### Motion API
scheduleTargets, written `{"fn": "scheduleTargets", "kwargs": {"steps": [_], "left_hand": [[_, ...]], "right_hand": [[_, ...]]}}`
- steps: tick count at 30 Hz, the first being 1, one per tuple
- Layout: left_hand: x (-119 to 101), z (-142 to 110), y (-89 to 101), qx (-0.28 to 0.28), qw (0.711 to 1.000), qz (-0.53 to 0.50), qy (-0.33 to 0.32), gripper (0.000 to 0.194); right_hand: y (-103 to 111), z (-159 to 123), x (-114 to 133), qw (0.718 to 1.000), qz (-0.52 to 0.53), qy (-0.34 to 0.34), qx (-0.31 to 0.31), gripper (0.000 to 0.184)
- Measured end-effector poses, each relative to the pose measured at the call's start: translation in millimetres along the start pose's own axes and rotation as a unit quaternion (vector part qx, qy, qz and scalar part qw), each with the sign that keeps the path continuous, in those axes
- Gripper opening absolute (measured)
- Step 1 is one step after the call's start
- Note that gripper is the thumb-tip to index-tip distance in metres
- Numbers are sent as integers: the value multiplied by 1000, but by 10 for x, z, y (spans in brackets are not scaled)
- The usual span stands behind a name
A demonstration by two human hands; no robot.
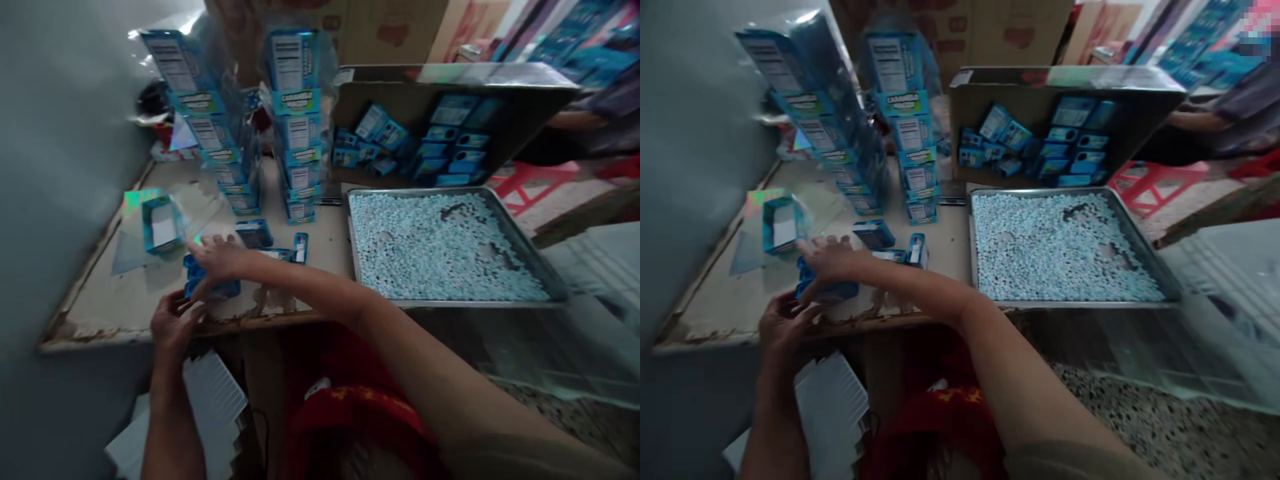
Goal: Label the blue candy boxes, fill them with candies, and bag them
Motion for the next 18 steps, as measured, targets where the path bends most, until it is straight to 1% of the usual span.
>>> {"fn": "scheduleTargets", "kwargs": {"steps": [1,2,3,4,5,6,8,10,11,12,13,14,15,16,17,18], "left_hand": [[-22,0,53,4,1000,1,1,42],[-51,-9,124,-1,1000,0,-2,34],[-82,-19,218,-24,1000,-1,-8,26],[-109,-22,324,-59,998,-1,-14,21],[-128,-12,429,-100,995,-1,-17,18],[-136,9,524,-139,990,-5,-13,18],[-134,45,660,-194,981,-17,-4,19],[-122,-17,738,-222,974,-32,-6,20],[-101,-113,784,-246,968,-41,-9,22],[-56,-225,809,-246,968,-40,-2,24],[21,-350,847,-247,968,-34,12,22],[136,-489,929,-266,963,-20,35,18],[290,-631,1046,-283,957,-3,62,14],[480,-787,1203,-296,951,16,91,14],[696,-980,1402,-312,941,33,123,19],[915,-1213,1611,-316,934,57,157,22]], "right_hand": [[10,-77,109,996,-75,38,23,91],[0,-177,229,987,-136,69,41,87],[-11,-298,341,979,-173,96,47,77],[-21,-438,436,972,-197,121,48,66],[-25,-594,502,966,-209,145,47,57],[-19,-763,541,961,-212,170,43,52],[8,-1133,543,958,-188,213,38,54],[22,-1534,484,965,-128,225,35,54],[4,-1743,443,972,-85,215,36,51],[-26,-1951,364,984,-35,172,27,46],[-89,-2166,290,990,15,137,24,43],[-162,-2383,195,994,56,93,11,37],[-247,-2598,112,993,91,69,-3,33],[-348,-2804,26,992,115,51,-7,30],[-434,-2999,-70,992,121,32,-17,27],[-527,-3179,-164,992,125,14,-13,24]]}}
Point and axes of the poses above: each hand's wrist, its own z-axis towards the middle knuckle, its own y-axis out of the back of the hand, x = y × z, the point moved 6 cm from there along z, towards the middle knuckle, and after that the axes turned 11 degrees about y, right-handed, at the moved point
